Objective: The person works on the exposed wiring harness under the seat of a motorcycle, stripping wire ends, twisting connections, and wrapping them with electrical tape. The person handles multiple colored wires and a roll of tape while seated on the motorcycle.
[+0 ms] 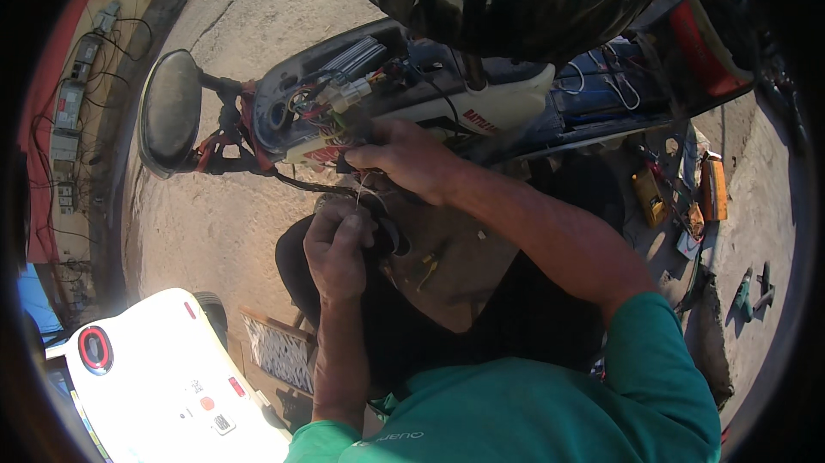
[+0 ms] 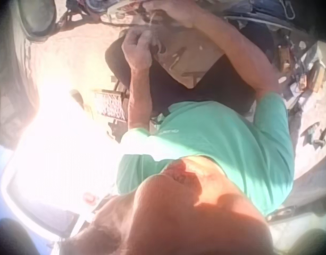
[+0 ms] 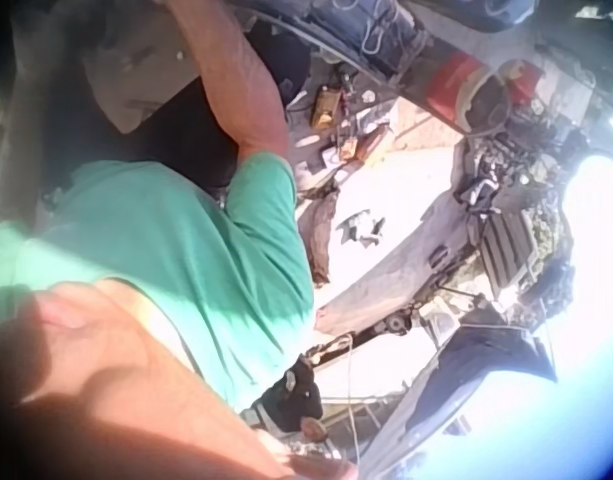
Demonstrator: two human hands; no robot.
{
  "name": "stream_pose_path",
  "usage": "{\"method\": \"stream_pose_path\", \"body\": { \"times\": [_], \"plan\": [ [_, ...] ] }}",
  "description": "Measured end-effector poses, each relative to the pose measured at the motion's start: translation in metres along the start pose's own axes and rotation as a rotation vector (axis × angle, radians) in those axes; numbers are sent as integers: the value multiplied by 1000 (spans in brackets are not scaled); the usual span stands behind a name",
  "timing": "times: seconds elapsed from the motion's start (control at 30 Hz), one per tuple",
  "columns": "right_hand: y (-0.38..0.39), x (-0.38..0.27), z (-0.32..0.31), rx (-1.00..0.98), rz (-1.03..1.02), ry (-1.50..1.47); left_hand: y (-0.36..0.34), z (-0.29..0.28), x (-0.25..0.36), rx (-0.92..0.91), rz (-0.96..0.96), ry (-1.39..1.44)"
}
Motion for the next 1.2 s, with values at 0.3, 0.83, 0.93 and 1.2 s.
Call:
{"method": "stream_pose_path", "body": {
  "times": [0.3,0.83,0.93,1.2],
  "plan": [
    [1,-2,-1,-8,32,-31,-22,-16,4,19,79,215],
    [7,-10,2,47,30,-23,-74,4,-9,-114,-131,317],
    [4,-8,-1,19,-1,36,-75,3,-12,-120,-103,357],
    [1,-15,-8,-22,25,120,-75,6,-6,-113,-112,374]
  ]
}}
Point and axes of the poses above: each hand's wrist, its own y-axis away from the middle knuckle, its own z-axis out of the palm, x = y × z, the point moved 2 cm from there along -y, towards the middle knuckle, and after that the axes turned 7 degrees about x, right-handed, at the moved point
